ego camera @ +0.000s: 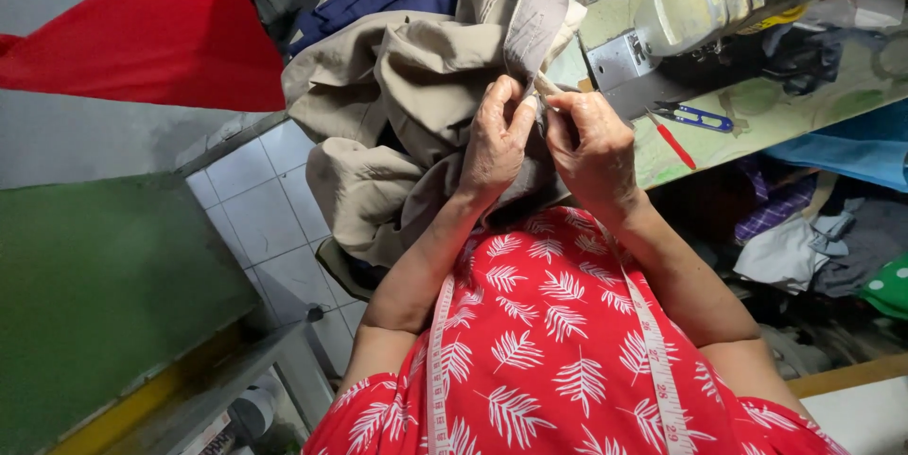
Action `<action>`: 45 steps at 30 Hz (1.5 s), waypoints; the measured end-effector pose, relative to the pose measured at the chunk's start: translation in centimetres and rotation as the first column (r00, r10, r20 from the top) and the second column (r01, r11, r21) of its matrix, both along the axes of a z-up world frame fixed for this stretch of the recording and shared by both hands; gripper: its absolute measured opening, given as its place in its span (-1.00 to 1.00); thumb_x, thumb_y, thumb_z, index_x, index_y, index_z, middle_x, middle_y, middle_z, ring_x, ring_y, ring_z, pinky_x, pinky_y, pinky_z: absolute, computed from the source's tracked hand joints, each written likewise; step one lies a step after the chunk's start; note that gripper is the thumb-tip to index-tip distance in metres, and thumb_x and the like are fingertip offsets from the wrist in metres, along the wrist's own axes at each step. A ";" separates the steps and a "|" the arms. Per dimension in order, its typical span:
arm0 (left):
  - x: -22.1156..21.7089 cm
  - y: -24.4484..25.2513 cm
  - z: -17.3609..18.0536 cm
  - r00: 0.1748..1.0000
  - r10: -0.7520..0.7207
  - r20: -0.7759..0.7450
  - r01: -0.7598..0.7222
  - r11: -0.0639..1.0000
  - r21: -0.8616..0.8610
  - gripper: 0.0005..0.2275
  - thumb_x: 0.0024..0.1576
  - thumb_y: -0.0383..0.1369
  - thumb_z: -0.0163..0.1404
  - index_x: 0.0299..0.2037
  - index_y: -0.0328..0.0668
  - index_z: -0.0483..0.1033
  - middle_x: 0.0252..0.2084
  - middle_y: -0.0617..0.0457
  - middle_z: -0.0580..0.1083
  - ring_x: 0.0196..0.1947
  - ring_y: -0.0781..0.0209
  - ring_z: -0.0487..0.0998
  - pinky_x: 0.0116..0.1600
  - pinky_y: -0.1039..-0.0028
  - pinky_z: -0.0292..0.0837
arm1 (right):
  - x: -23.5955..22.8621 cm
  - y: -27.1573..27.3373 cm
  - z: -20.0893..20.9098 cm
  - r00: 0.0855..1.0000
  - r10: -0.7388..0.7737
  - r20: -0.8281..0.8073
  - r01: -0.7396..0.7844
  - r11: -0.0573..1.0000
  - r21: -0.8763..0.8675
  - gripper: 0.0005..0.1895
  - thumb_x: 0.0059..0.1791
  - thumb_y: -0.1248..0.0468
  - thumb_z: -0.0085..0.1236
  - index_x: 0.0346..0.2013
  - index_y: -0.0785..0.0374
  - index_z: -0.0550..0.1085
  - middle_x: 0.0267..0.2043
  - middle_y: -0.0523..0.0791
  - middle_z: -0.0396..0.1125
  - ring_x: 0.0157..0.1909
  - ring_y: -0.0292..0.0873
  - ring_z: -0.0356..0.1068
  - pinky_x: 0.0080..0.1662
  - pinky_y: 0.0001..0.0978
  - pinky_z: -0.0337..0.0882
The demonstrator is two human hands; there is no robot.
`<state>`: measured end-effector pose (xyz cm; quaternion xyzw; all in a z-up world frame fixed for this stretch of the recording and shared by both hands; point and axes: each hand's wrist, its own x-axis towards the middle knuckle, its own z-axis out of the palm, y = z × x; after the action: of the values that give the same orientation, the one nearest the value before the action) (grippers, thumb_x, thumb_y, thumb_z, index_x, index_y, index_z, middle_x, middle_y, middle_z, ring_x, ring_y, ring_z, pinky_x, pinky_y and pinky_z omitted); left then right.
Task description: Manually repairing the waistband and seams of a pair of beige pants at a sewing workstation.
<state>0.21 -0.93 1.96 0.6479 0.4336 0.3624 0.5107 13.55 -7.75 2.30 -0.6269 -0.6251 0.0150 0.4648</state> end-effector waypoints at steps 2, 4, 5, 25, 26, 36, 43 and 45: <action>0.1 0.1 0.0 1.000 -0.003 -0.011 0.003 1.000 0.009 -0.92 0.22 -0.37 -0.03 -0.28 -0.16 0.39 -0.37 -0.04 0.33 -0.31 0.14 0.41 -0.13 0.29 0.40 | -0.1 0.1 -0.2 1.000 -0.001 0.015 0.001 1.000 0.002 -0.91 0.06 0.43 0.24 -0.15 0.26 0.57 -0.36 -0.09 0.36 -0.28 -0.01 0.49 -0.17 -0.26 0.50; 0.2 0.3 -0.1 1.000 -0.003 -0.019 0.004 1.000 0.018 -0.92 0.22 -0.37 -0.04 -0.28 -0.16 0.38 -0.37 -0.05 0.32 -0.32 0.11 0.41 -0.13 0.27 0.40 | -0.2 0.2 -0.5 0.999 0.000 0.032 0.000 1.000 0.006 -0.90 0.05 0.43 0.23 -0.14 0.27 0.57 -0.35 -0.08 0.35 -0.27 0.00 0.48 -0.18 -0.25 0.50; 0.2 0.3 -0.3 1.000 -0.008 -0.026 0.009 0.999 0.036 -0.93 0.22 -0.38 -0.04 -0.27 -0.16 0.38 -0.37 -0.06 0.32 -0.31 0.09 0.42 -0.13 0.29 0.40 | -0.2 0.3 -0.6 1.000 0.007 0.021 -0.007 1.000 0.012 -0.92 0.06 0.44 0.23 -0.16 0.27 0.57 -0.36 -0.06 0.36 -0.28 0.02 0.48 -0.18 -0.24 0.50; 0.7 0.6 -1.0 0.999 -0.040 -0.001 0.040 0.999 -0.015 -0.93 0.22 -0.38 -0.05 -0.27 -0.15 0.39 -0.36 -0.05 0.35 -0.30 0.11 0.42 -0.14 0.29 0.40 | 1.2 0.2 0.2 0.976 0.001 -0.216 -0.021 0.996 -0.090 -0.93 0.06 0.48 0.24 -0.18 0.33 0.58 -0.37 -0.01 0.43 -0.27 0.07 0.53 -0.23 -0.23 0.51; 0.8 0.7 -1.0 0.999 -0.041 -0.005 0.040 0.999 -0.014 -0.93 0.22 -0.38 -0.05 -0.28 -0.15 0.39 -0.36 -0.06 0.35 -0.29 0.10 0.42 -0.14 0.29 0.40 | 1.2 0.3 0.1 0.979 -0.007 -0.202 -0.013 0.995 -0.097 -0.93 0.05 0.47 0.25 -0.18 0.32 0.59 -0.35 -0.01 0.44 -0.25 0.08 0.53 -0.22 -0.21 0.51; 0.6 0.9 -0.2 0.997 -0.064 -0.044 0.064 0.998 0.001 -0.94 0.21 -0.37 -0.06 -0.28 -0.11 0.37 -0.35 -0.05 0.33 -0.26 0.06 0.44 -0.09 0.29 0.40 | 0.9 0.4 -1.4 0.992 -0.003 -0.127 -0.006 0.998 -0.068 -0.93 0.04 0.46 0.26 -0.18 0.32 0.57 -0.32 -0.01 0.43 -0.24 0.11 0.51 -0.18 -0.14 0.51; 0.5 0.8 -1.1 0.999 -0.040 -0.014 0.040 0.999 -0.013 -0.94 0.21 -0.38 -0.06 -0.29 -0.13 0.38 -0.36 -0.05 0.33 -0.27 0.12 0.42 -0.09 0.31 0.40 | 1.0 0.1 -0.8 0.979 0.030 -0.200 -0.057 0.990 -0.128 -0.94 0.04 0.47 0.25 -0.21 0.31 0.59 -0.35 0.00 0.46 -0.26 0.12 0.52 -0.22 -0.17 0.49; 0.5 0.7 -1.5 0.999 -0.042 0.017 0.043 0.998 -0.040 -0.94 0.22 -0.38 -0.05 -0.28 -0.16 0.39 -0.35 -0.05 0.33 -0.27 0.13 0.39 -0.09 0.30 0.40 | 1.1 -0.2 0.0 0.954 0.001 -0.301 -0.065 0.977 -0.202 -0.92 0.01 0.45 0.27 -0.21 0.27 0.60 -0.38 -0.03 0.46 -0.29 0.05 0.52 -0.25 -0.20 0.47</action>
<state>0.67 -0.20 0.48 0.6437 0.4229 0.3476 0.5348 14.61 -7.92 2.28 -0.6522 -0.5531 0.1833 0.4848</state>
